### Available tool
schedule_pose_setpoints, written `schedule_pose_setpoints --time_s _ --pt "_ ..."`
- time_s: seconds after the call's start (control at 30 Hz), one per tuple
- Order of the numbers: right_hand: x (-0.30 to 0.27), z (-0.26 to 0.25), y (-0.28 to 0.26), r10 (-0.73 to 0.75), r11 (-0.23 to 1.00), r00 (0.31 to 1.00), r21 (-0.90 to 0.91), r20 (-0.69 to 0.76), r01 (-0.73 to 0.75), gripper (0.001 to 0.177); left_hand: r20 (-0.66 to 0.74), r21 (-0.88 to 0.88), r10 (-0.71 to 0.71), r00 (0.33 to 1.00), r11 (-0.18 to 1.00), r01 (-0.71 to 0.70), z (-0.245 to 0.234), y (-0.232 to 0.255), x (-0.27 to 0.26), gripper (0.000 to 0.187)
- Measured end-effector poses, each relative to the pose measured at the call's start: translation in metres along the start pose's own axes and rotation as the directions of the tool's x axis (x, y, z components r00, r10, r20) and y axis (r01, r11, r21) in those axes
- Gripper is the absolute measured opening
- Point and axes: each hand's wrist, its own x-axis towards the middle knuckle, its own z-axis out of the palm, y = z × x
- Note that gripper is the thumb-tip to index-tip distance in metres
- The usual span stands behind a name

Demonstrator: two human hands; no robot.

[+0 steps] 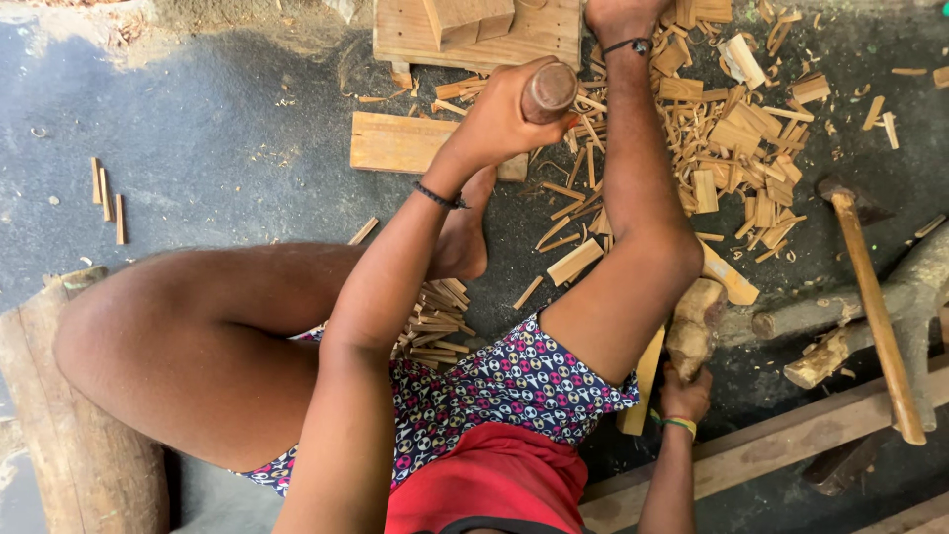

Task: The person sits on the floor and uses a chisel and mallet to carve small wooden pieces from a larger plank. They repeatedly strike the chisel to split off thin strips, which accumulate on the floor.

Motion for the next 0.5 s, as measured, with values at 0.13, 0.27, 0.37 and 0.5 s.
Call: schedule_pose_setpoints --time_s 0.13,0.27,0.37,0.5 --pt "0.009 -0.007 -0.011 0.244 0.884 0.966 0.390 0.086 -0.258 0.057 0.003 -0.036 -0.004 1.000 0.999 0.005 0.005 0.003 0.003 0.032" --pt "0.015 -0.033 -0.042 0.146 0.759 0.983 0.624 0.114 -0.185 0.040 0.057 -0.006 0.032 0.998 0.999 -0.032 0.005 0.003 0.011 0.035" --pt "0.023 -0.049 -0.077 -0.027 0.613 0.999 0.790 0.023 -0.002 0.036 0.049 0.001 0.016 0.999 1.000 -0.017 0.008 0.003 0.011 0.036" --pt "0.040 -0.073 -0.127 -0.188 0.392 0.949 0.867 -0.253 0.309 0.049 0.052 -0.037 -0.010 0.999 0.999 0.012 0.007 0.000 0.008 0.034"
